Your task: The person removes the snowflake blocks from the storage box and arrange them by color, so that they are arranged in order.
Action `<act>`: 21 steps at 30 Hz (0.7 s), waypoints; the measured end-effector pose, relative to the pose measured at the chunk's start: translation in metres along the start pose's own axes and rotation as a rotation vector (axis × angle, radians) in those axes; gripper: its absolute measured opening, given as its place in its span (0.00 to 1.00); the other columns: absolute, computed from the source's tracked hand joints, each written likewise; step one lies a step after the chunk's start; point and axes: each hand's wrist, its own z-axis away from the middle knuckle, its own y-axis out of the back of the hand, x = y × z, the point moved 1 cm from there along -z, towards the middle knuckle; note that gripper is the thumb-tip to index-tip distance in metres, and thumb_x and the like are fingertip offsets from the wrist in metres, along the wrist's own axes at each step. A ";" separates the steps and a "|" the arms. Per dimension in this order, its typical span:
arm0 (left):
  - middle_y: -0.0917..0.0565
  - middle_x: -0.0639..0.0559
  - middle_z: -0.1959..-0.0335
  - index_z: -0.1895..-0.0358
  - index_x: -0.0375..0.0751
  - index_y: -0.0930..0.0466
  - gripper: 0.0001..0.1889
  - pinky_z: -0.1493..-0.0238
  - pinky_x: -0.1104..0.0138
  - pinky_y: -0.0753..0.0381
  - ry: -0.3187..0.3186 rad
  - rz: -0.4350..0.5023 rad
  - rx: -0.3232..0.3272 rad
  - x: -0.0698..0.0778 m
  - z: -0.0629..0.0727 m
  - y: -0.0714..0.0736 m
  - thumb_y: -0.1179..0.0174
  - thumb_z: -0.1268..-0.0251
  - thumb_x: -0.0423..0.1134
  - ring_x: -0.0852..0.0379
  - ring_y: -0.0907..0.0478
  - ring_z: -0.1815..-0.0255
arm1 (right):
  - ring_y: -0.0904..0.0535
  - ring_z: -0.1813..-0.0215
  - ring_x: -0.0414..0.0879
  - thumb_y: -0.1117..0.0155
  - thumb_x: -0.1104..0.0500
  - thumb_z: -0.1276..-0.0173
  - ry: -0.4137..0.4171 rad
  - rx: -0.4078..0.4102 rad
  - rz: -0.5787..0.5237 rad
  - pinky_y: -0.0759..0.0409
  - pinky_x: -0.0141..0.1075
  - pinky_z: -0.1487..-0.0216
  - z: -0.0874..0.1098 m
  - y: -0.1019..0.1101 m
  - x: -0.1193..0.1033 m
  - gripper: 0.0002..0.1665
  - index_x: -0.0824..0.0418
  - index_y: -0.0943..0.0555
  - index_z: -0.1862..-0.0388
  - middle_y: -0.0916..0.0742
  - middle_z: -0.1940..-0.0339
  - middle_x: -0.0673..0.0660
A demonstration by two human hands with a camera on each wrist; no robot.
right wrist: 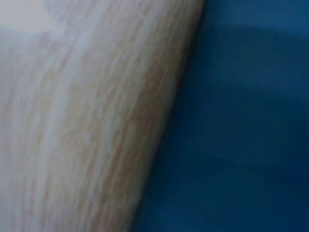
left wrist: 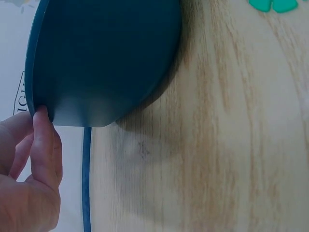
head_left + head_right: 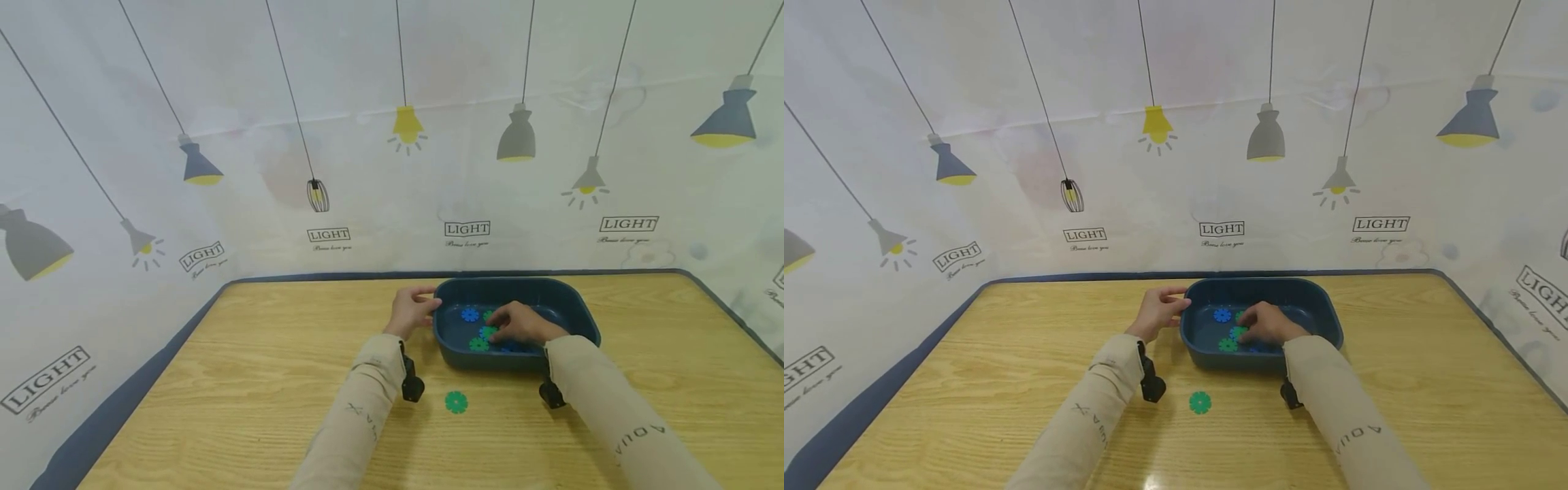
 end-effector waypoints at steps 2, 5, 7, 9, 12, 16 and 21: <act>0.19 0.41 0.64 0.49 0.38 0.23 0.16 0.71 0.64 0.20 0.004 -0.001 0.003 0.000 0.000 0.000 0.41 0.44 0.32 0.46 0.20 0.65 | 0.25 0.60 0.51 0.33 0.64 0.49 0.007 0.004 -0.006 0.24 0.41 0.61 0.000 0.000 0.000 0.20 0.72 0.22 0.57 0.19 0.61 0.61; 0.19 0.42 0.64 0.50 0.39 0.23 0.16 0.73 0.65 0.20 0.008 -0.003 0.007 0.000 0.000 0.000 0.41 0.44 0.32 0.48 0.20 0.66 | 0.25 0.61 0.51 0.33 0.65 0.49 0.015 0.014 -0.012 0.24 0.42 0.61 0.000 -0.001 0.000 0.19 0.72 0.23 0.58 0.19 0.63 0.60; 0.19 0.42 0.64 0.50 0.39 0.23 0.16 0.74 0.66 0.20 0.006 -0.008 0.008 0.000 0.000 0.000 0.41 0.44 0.32 0.48 0.20 0.66 | 0.25 0.61 0.51 0.33 0.65 0.49 0.014 0.023 -0.013 0.24 0.42 0.60 0.000 -0.001 0.001 0.19 0.72 0.23 0.59 0.19 0.63 0.60; 0.19 0.42 0.64 0.49 0.38 0.23 0.17 0.74 0.66 0.20 0.006 -0.012 0.007 0.000 0.000 0.000 0.41 0.44 0.32 0.48 0.20 0.66 | 0.25 0.61 0.51 0.32 0.65 0.49 0.011 0.030 -0.011 0.25 0.42 0.59 0.000 -0.002 0.001 0.18 0.71 0.23 0.59 0.20 0.63 0.60; 0.19 0.42 0.64 0.49 0.38 0.24 0.17 0.74 0.65 0.20 0.007 -0.013 0.006 0.000 0.000 0.000 0.41 0.44 0.32 0.46 0.20 0.64 | 0.26 0.61 0.50 0.32 0.65 0.50 0.007 0.040 -0.008 0.25 0.42 0.59 -0.001 -0.002 0.000 0.18 0.70 0.24 0.60 0.20 0.64 0.59; 0.19 0.42 0.64 0.49 0.38 0.24 0.17 0.73 0.65 0.20 0.009 -0.011 0.007 -0.001 -0.001 -0.001 0.41 0.44 0.32 0.46 0.20 0.64 | 0.26 0.65 0.48 0.32 0.68 0.52 0.027 0.057 -0.016 0.25 0.40 0.63 -0.001 -0.002 -0.001 0.15 0.70 0.24 0.64 0.20 0.67 0.59; 0.19 0.42 0.64 0.49 0.38 0.24 0.17 0.73 0.65 0.20 0.010 -0.003 0.007 0.000 -0.001 -0.001 0.41 0.44 0.32 0.45 0.20 0.63 | 0.27 0.68 0.46 0.34 0.70 0.51 0.045 0.070 -0.005 0.26 0.38 0.66 -0.002 0.000 -0.002 0.11 0.69 0.24 0.67 0.20 0.71 0.57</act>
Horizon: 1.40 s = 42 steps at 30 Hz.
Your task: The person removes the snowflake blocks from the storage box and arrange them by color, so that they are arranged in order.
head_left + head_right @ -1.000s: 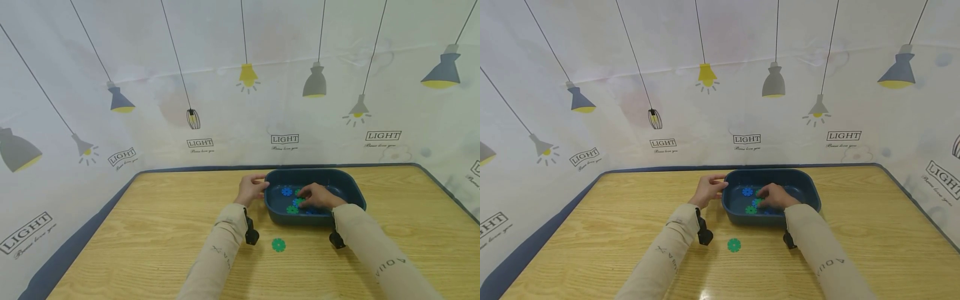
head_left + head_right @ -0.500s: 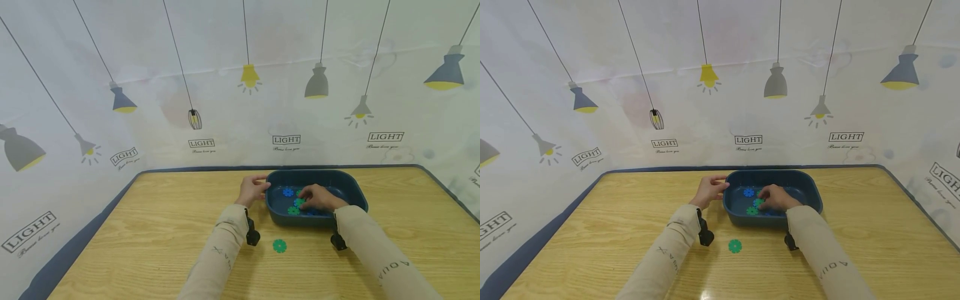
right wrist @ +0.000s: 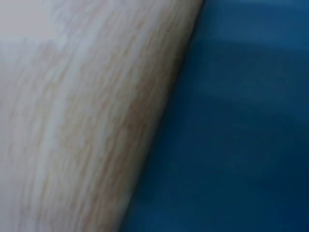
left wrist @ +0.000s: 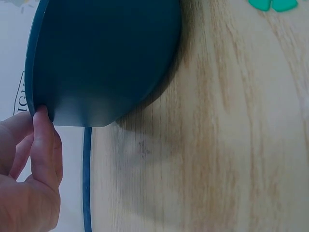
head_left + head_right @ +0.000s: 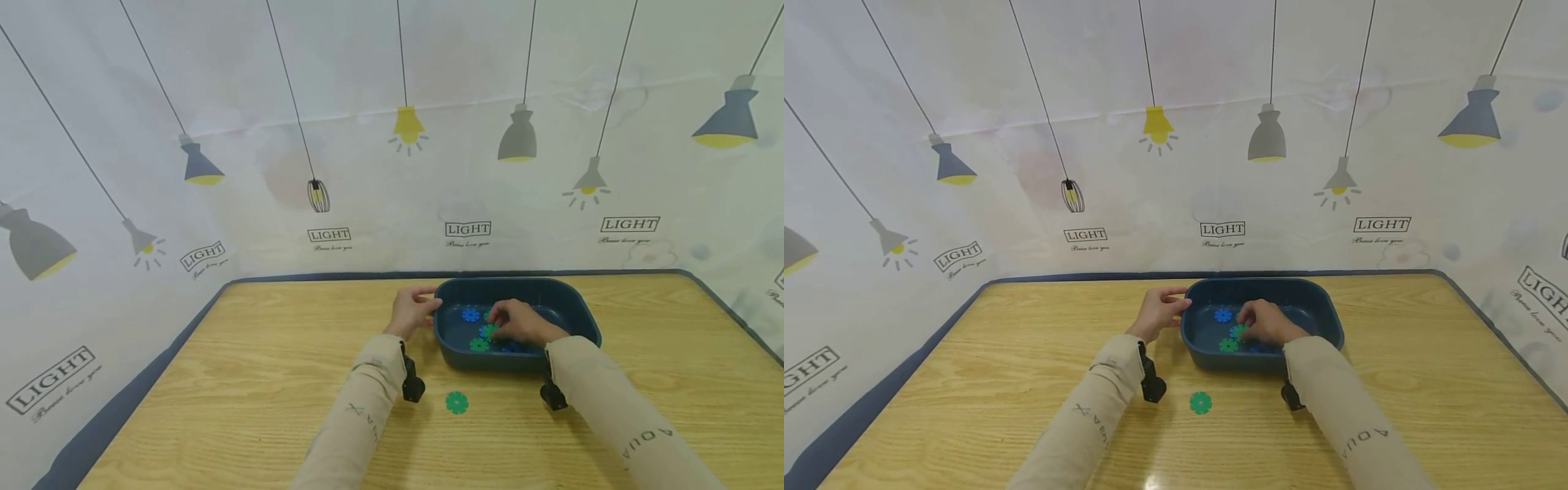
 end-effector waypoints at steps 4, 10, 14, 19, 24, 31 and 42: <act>0.19 0.41 0.65 0.49 0.37 0.24 0.17 0.75 0.66 0.20 -0.005 0.012 -0.006 -0.001 -0.001 0.000 0.41 0.44 0.31 0.43 0.21 0.62 | 0.26 0.67 0.46 0.37 0.70 0.48 0.009 0.000 0.018 0.25 0.39 0.65 0.000 0.002 -0.002 0.09 0.69 0.23 0.66 0.20 0.71 0.56; 0.20 0.42 0.66 0.50 0.36 0.23 0.16 0.75 0.65 0.20 -0.001 0.028 -0.003 -0.001 -0.001 0.000 0.41 0.44 0.31 0.43 0.21 0.63 | 0.24 0.63 0.49 0.39 0.70 0.45 0.051 0.015 0.028 0.24 0.43 0.60 0.004 0.005 -0.005 0.08 0.69 0.22 0.65 0.19 0.67 0.58; 0.20 0.42 0.66 0.51 0.37 0.23 0.16 0.76 0.66 0.20 0.003 0.030 0.004 -0.002 -0.003 0.000 0.40 0.45 0.31 0.44 0.20 0.63 | 0.23 0.64 0.48 0.41 0.70 0.43 0.104 0.023 0.006 0.24 0.40 0.63 0.009 0.007 -0.008 0.08 0.69 0.23 0.63 0.19 0.67 0.58; 0.19 0.41 0.66 0.50 0.37 0.23 0.16 0.76 0.66 0.20 -0.001 0.033 0.006 -0.002 -0.002 0.000 0.41 0.45 0.30 0.43 0.21 0.63 | 0.23 0.67 0.45 0.41 0.70 0.42 0.153 0.040 -0.019 0.24 0.36 0.67 0.017 0.010 -0.013 0.08 0.69 0.23 0.63 0.19 0.67 0.57; 0.19 0.41 0.66 0.50 0.37 0.23 0.16 0.74 0.64 0.20 -0.008 0.033 0.009 -0.002 -0.001 0.000 0.41 0.45 0.31 0.43 0.21 0.64 | 0.23 0.67 0.44 0.41 0.69 0.41 0.181 0.052 -0.026 0.24 0.35 0.66 0.025 0.013 -0.017 0.08 0.68 0.23 0.62 0.19 0.67 0.56; 0.19 0.42 0.66 0.50 0.36 0.23 0.16 0.76 0.66 0.20 -0.024 0.027 0.007 -0.003 -0.001 -0.001 0.40 0.45 0.31 0.45 0.20 0.66 | 0.23 0.65 0.44 0.40 0.66 0.41 0.210 0.075 -0.030 0.24 0.37 0.64 0.039 0.019 -0.027 0.09 0.65 0.23 0.60 0.19 0.67 0.53; 0.19 0.42 0.66 0.50 0.37 0.23 0.16 0.75 0.65 0.20 -0.024 0.037 0.001 -0.003 -0.001 0.000 0.41 0.45 0.31 0.44 0.21 0.64 | 0.23 0.67 0.43 0.41 0.65 0.40 0.202 0.055 -0.111 0.23 0.33 0.68 0.053 0.024 -0.039 0.09 0.66 0.23 0.60 0.20 0.67 0.54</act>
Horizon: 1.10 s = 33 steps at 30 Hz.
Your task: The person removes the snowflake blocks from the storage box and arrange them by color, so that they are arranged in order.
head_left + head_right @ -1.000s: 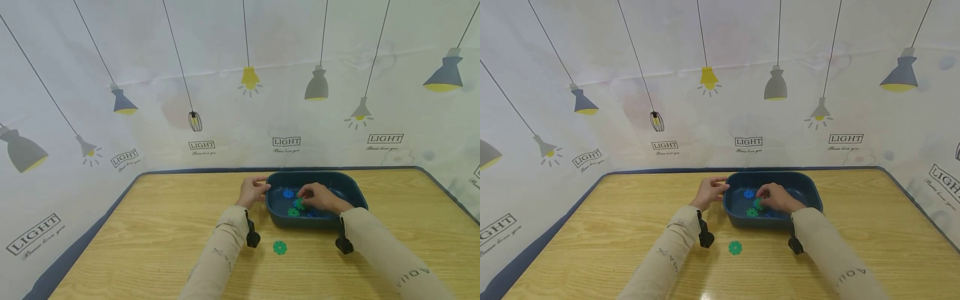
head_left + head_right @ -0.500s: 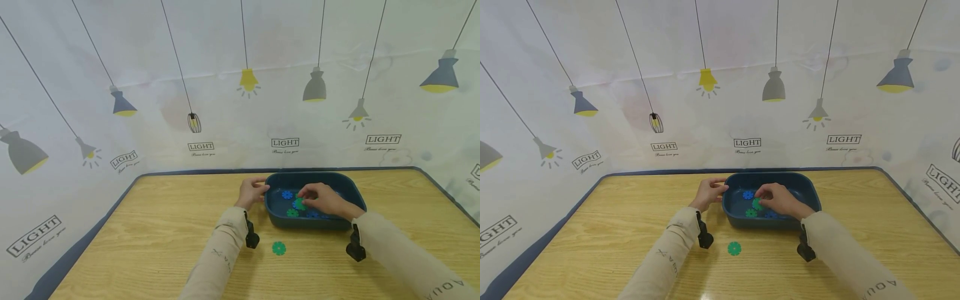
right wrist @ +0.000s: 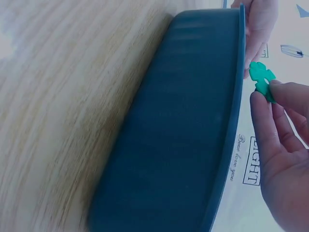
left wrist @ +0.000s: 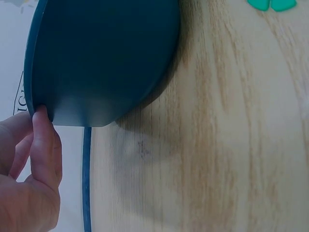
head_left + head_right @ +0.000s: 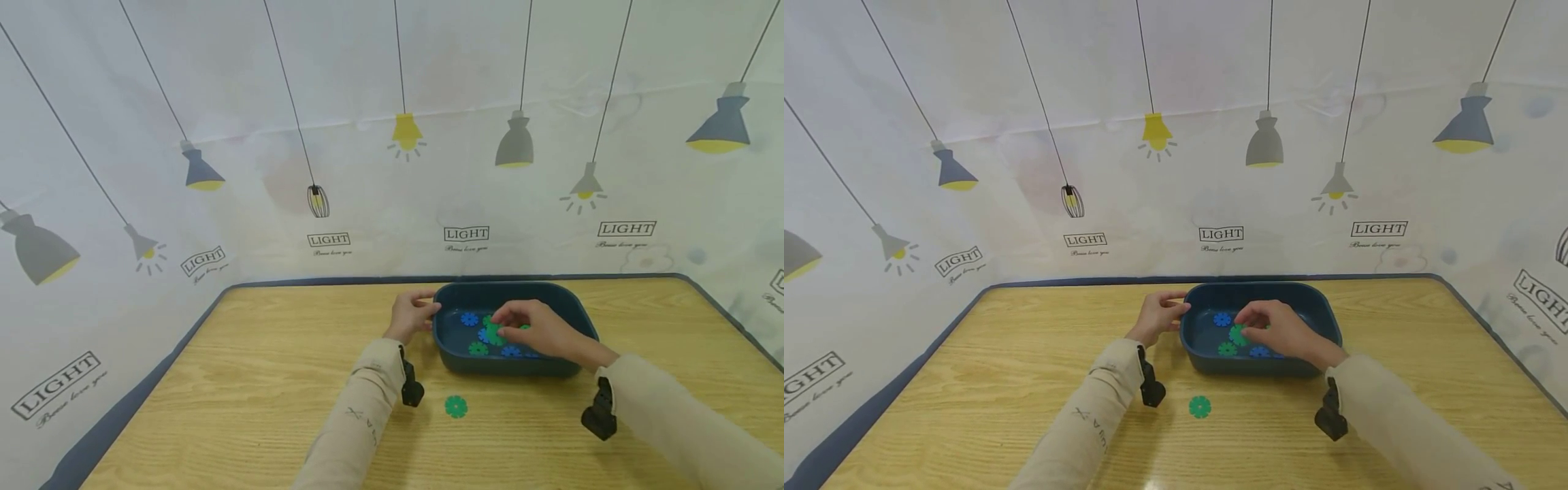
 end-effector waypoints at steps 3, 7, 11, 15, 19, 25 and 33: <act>0.19 0.42 0.66 0.50 0.37 0.23 0.17 0.74 0.64 0.20 -0.002 0.004 -0.001 0.000 0.000 -0.001 0.41 0.45 0.31 0.44 0.20 0.65 | 0.24 0.67 0.42 0.40 0.65 0.40 0.008 -0.006 0.008 0.23 0.33 0.67 0.002 -0.002 -0.001 0.09 0.65 0.23 0.60 0.19 0.67 0.53; 0.20 0.42 0.66 0.50 0.37 0.23 0.16 0.72 0.63 0.20 0.001 0.010 -0.001 0.000 -0.001 -0.001 0.41 0.45 0.31 0.44 0.21 0.65 | 0.24 0.67 0.40 0.40 0.63 0.40 0.011 -0.030 0.005 0.23 0.33 0.66 0.005 -0.007 -0.001 0.09 0.64 0.23 0.61 0.19 0.68 0.52; 0.20 0.42 0.66 0.50 0.37 0.23 0.16 0.70 0.61 0.20 0.010 0.010 0.002 0.002 0.000 -0.002 0.40 0.45 0.31 0.44 0.21 0.64 | 0.22 0.68 0.44 0.40 0.64 0.40 0.020 -0.066 -0.045 0.22 0.37 0.66 0.008 -0.011 -0.004 0.10 0.67 0.23 0.60 0.20 0.68 0.54; 0.20 0.42 0.66 0.50 0.37 0.23 0.16 0.68 0.58 0.20 0.012 0.006 0.003 0.002 0.000 -0.001 0.41 0.45 0.31 0.44 0.20 0.64 | 0.22 0.68 0.45 0.41 0.64 0.39 0.031 -0.090 -0.068 0.21 0.36 0.67 0.012 -0.015 -0.006 0.09 0.66 0.23 0.60 0.20 0.68 0.55; 0.21 0.42 0.67 0.50 0.36 0.24 0.16 0.71 0.61 0.20 -0.004 0.000 -0.007 0.002 0.001 0.000 0.41 0.44 0.31 0.43 0.21 0.64 | 0.23 0.69 0.42 0.40 0.63 0.39 0.056 -0.102 -0.050 0.22 0.33 0.68 0.016 -0.019 -0.009 0.09 0.63 0.23 0.60 0.20 0.67 0.53; 0.21 0.42 0.67 0.50 0.35 0.24 0.16 0.75 0.65 0.20 -0.008 -0.003 -0.011 0.003 0.003 0.000 0.42 0.43 0.31 0.43 0.21 0.65 | 0.23 0.70 0.40 0.40 0.62 0.40 0.071 -0.133 -0.056 0.24 0.33 0.68 0.022 -0.026 -0.012 0.08 0.62 0.22 0.62 0.20 0.68 0.52; 0.21 0.42 0.67 0.50 0.36 0.24 0.16 0.73 0.63 0.20 0.007 -0.006 -0.005 0.003 0.002 -0.001 0.41 0.43 0.31 0.43 0.21 0.64 | 0.22 0.65 0.38 0.39 0.62 0.40 0.101 -0.181 -0.109 0.23 0.32 0.62 0.029 -0.036 -0.008 0.08 0.65 0.22 0.63 0.18 0.67 0.53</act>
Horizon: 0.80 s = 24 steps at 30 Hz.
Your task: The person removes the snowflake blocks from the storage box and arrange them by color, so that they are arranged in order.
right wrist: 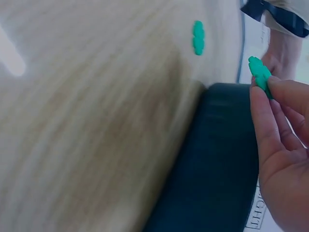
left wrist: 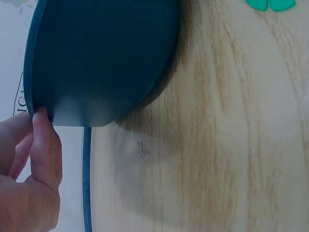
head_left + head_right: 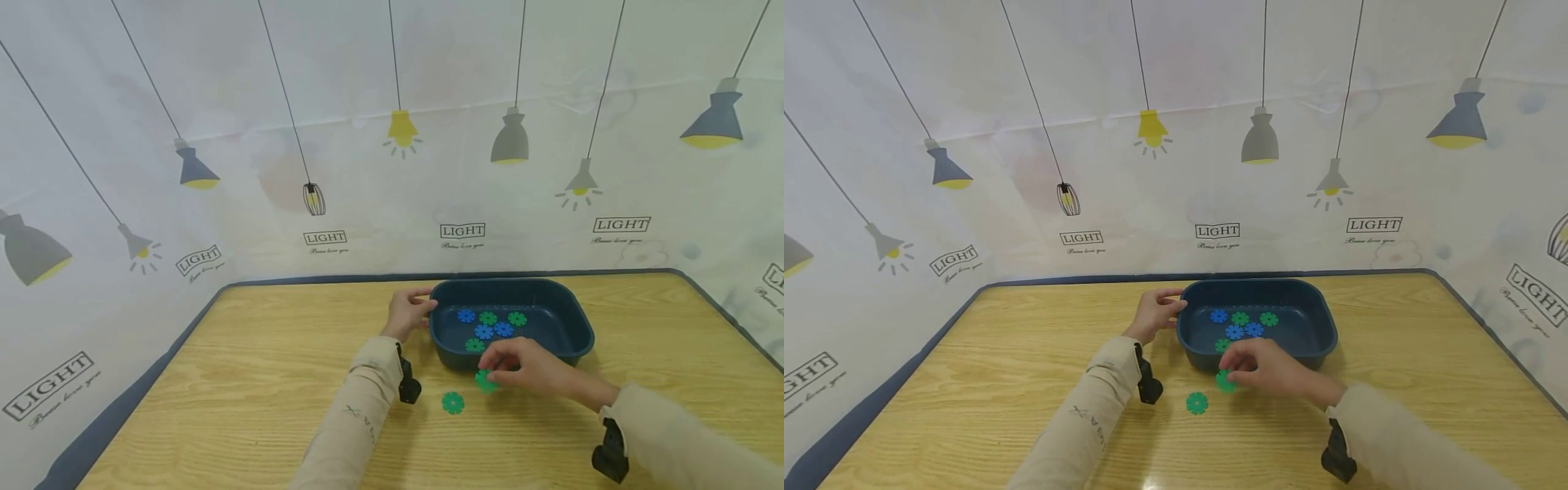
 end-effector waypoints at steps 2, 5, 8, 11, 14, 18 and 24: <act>0.21 0.42 0.67 0.50 0.36 0.24 0.16 0.72 0.63 0.20 0.000 0.001 0.000 0.000 0.000 0.000 0.41 0.43 0.32 0.43 0.21 0.63 | 0.22 0.66 0.38 0.39 0.62 0.41 0.009 -0.015 -0.013 0.22 0.32 0.63 0.001 -0.004 0.002 0.08 0.66 0.22 0.63 0.18 0.67 0.53; 0.21 0.42 0.67 0.50 0.36 0.24 0.16 0.73 0.64 0.20 0.002 0.000 0.001 0.000 0.000 0.000 0.41 0.43 0.32 0.44 0.20 0.64 | 0.23 0.67 0.37 0.39 0.63 0.41 -0.003 -0.040 -0.019 0.23 0.32 0.65 0.003 -0.012 0.007 0.07 0.65 0.22 0.64 0.18 0.69 0.52; 0.21 0.42 0.66 0.50 0.36 0.23 0.16 0.73 0.63 0.20 0.001 -0.005 0.003 0.000 -0.001 0.000 0.41 0.43 0.32 0.46 0.20 0.65 | 0.24 0.68 0.37 0.39 0.63 0.41 -0.015 -0.057 -0.027 0.23 0.32 0.66 0.003 -0.017 0.012 0.06 0.64 0.22 0.64 0.18 0.70 0.51; 0.21 0.42 0.66 0.50 0.36 0.24 0.16 0.72 0.62 0.20 0.004 -0.004 0.005 0.000 -0.001 0.000 0.41 0.43 0.32 0.48 0.20 0.67 | 0.24 0.69 0.38 0.39 0.64 0.41 -0.034 -0.061 -0.032 0.23 0.32 0.66 0.003 -0.021 0.015 0.06 0.63 0.22 0.65 0.19 0.70 0.50; 0.21 0.42 0.66 0.49 0.36 0.24 0.17 0.71 0.61 0.20 0.003 -0.003 0.007 0.000 -0.001 0.000 0.41 0.44 0.32 0.49 0.20 0.68 | 0.24 0.68 0.37 0.39 0.64 0.41 -0.043 -0.058 -0.010 0.23 0.31 0.65 0.002 -0.024 0.019 0.05 0.63 0.22 0.65 0.19 0.70 0.50; 0.20 0.42 0.66 0.50 0.37 0.23 0.17 0.70 0.60 0.20 0.003 -0.005 0.011 0.000 -0.002 0.000 0.41 0.44 0.31 0.50 0.20 0.69 | 0.24 0.68 0.36 0.39 0.65 0.42 -0.021 -0.044 0.054 0.23 0.30 0.65 0.000 -0.026 0.024 0.04 0.63 0.21 0.66 0.18 0.71 0.49; 0.21 0.42 0.66 0.50 0.37 0.23 0.16 0.69 0.59 0.20 0.010 -0.005 0.013 0.001 0.000 0.000 0.41 0.44 0.31 0.51 0.20 0.69 | 0.25 0.69 0.35 0.37 0.64 0.43 -0.007 -0.013 0.126 0.24 0.31 0.67 -0.002 -0.029 0.026 0.04 0.61 0.20 0.68 0.18 0.72 0.48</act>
